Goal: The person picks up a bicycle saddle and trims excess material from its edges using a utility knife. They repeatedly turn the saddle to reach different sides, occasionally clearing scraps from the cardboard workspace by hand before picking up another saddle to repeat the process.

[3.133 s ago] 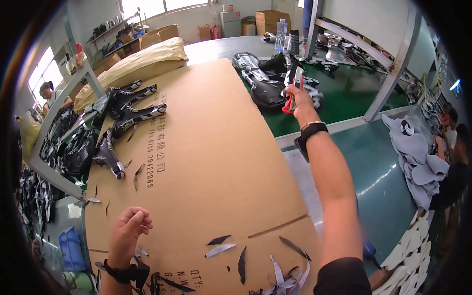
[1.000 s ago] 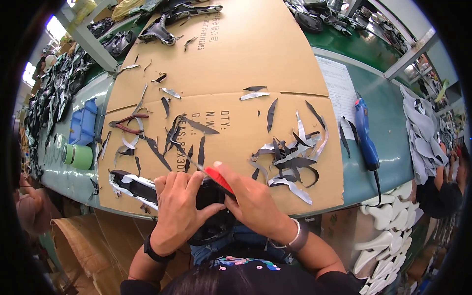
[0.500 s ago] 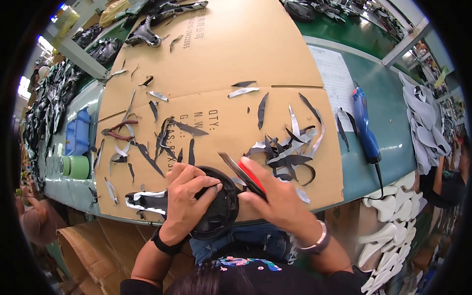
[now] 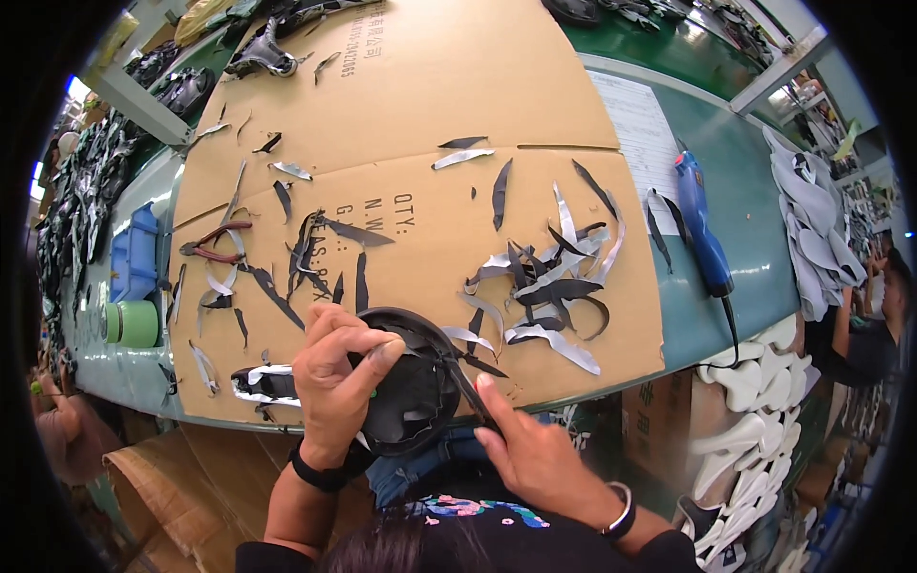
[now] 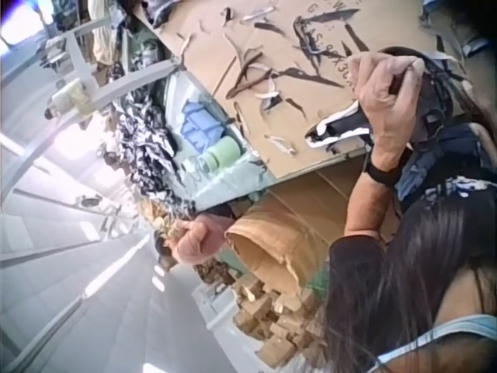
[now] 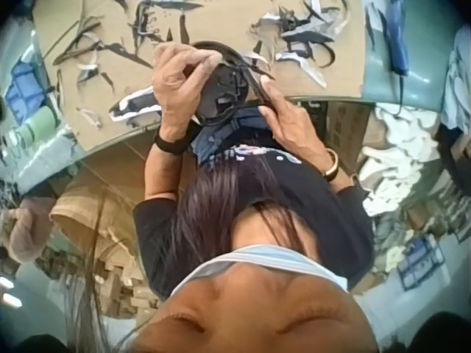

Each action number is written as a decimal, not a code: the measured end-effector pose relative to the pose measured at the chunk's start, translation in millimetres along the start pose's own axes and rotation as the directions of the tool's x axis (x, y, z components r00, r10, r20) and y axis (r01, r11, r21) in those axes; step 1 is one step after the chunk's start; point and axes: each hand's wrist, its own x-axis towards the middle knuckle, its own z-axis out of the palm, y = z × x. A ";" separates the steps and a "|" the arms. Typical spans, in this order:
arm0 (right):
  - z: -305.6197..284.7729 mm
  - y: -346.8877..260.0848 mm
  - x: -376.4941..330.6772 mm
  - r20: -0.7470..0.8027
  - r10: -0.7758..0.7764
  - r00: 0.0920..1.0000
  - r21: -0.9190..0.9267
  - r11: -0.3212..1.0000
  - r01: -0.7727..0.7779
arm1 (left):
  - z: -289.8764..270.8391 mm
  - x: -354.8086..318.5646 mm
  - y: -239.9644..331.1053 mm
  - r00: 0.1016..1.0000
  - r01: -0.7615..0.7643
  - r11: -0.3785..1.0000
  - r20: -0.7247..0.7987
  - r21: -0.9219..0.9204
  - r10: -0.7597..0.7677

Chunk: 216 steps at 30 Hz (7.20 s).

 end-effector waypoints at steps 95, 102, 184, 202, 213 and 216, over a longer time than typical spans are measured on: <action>-156.0 -11.6 219.7 -0.168 0.026 0.986 0.838 0.530 0.128 | -49.0 128.0 4.4 0.750 0.622 0.446 0.327 -0.643 -0.575; -40.4 -14.9 80.0 0.483 -0.170 0.859 0.455 0.887 -0.081 | -26.6 19.7 5.0 0.652 0.591 0.360 0.164 -0.722 -0.741; -11.3 -23.8 -9.8 0.053 0.230 0.972 0.054 0.971 -0.232 | -17.2 -8.8 -25.0 0.862 0.158 0.902 -0.389 -0.402 -0.324; 11.1 -2.1 38.5 0.012 -0.200 0.980 0.124 0.973 0.197 | -47.3 -44.3 6.1 0.701 0.666 0.648 0.013 -0.369 -0.713; 1.4 -12.2 -31.5 0.235 0.293 0.927 0.334 0.871 -0.361 | 5.0 -103.8 39.0 0.824 0.398 0.917 -0.451 0.032 -0.343; 9.1 -15.3 20.1 -0.257 -0.080 0.963 0.354 0.920 0.170 | -1.3 -112.3 40.2 0.887 0.342 0.903 -0.407 0.258 -0.220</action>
